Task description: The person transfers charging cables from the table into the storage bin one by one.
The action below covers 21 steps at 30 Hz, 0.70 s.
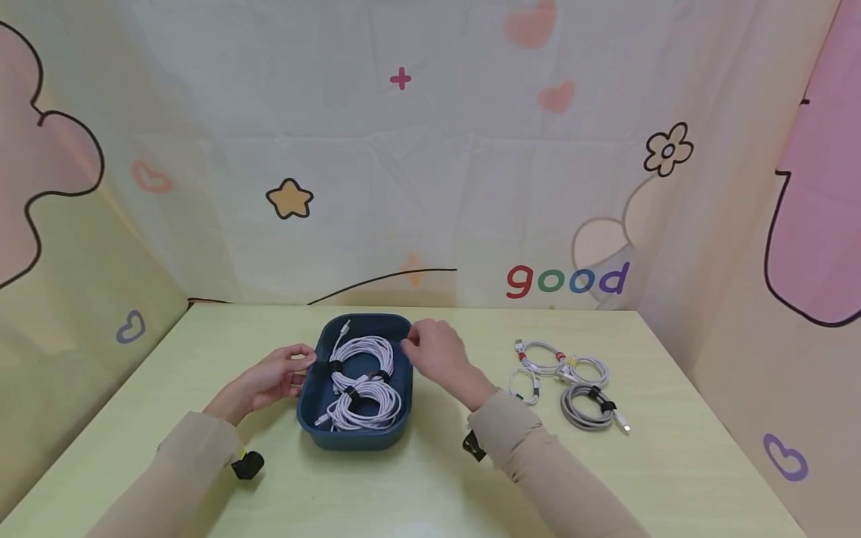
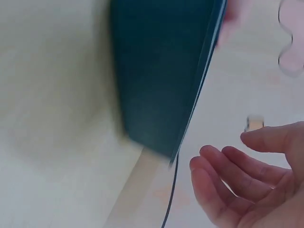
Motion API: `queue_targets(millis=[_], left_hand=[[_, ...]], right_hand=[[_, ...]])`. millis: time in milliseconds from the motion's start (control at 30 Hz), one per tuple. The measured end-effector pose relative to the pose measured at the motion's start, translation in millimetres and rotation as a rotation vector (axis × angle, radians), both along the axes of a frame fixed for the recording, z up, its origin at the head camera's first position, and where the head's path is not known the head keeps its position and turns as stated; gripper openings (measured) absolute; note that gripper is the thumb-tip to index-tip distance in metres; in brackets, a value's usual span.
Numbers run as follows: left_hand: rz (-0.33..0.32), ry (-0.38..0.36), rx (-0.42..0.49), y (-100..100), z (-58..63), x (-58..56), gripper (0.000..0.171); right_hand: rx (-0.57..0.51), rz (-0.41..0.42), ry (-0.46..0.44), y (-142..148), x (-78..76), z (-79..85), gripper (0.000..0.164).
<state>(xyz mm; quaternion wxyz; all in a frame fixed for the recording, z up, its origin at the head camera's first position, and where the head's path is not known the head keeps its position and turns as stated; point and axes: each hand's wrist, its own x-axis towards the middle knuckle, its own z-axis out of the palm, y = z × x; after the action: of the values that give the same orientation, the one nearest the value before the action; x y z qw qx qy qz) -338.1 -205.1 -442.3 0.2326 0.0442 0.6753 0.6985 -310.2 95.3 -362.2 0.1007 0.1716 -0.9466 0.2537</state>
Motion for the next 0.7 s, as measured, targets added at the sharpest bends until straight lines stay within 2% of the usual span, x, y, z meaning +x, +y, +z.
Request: queue_targets(millis=[133, 367, 500, 700], left_hand=[[0.005, -0.003, 0.002, -0.7, 0.9, -0.2, 0.011], [-0.011, 0.012, 0.004, -0.7, 0.9, -0.8, 0.009], [-0.007, 0.015, -0.002, -1.3, -0.4, -1.1, 0.009], [-0.003, 0.015, -0.007, -1.9, -1.4, -1.2, 0.010]], right_hand=[[0.000, -0.079, -0.039, 46.8, -9.7, -2.5, 0.016], [0.048, -0.206, -0.104, 128.1, -22.7, -17.8, 0.020], [0.086, -0.244, -0.168, 152.1, -24.8, -25.3, 0.018], [0.141, -0.269, -0.263, 166.9, -28.2, -39.0, 0.013]])
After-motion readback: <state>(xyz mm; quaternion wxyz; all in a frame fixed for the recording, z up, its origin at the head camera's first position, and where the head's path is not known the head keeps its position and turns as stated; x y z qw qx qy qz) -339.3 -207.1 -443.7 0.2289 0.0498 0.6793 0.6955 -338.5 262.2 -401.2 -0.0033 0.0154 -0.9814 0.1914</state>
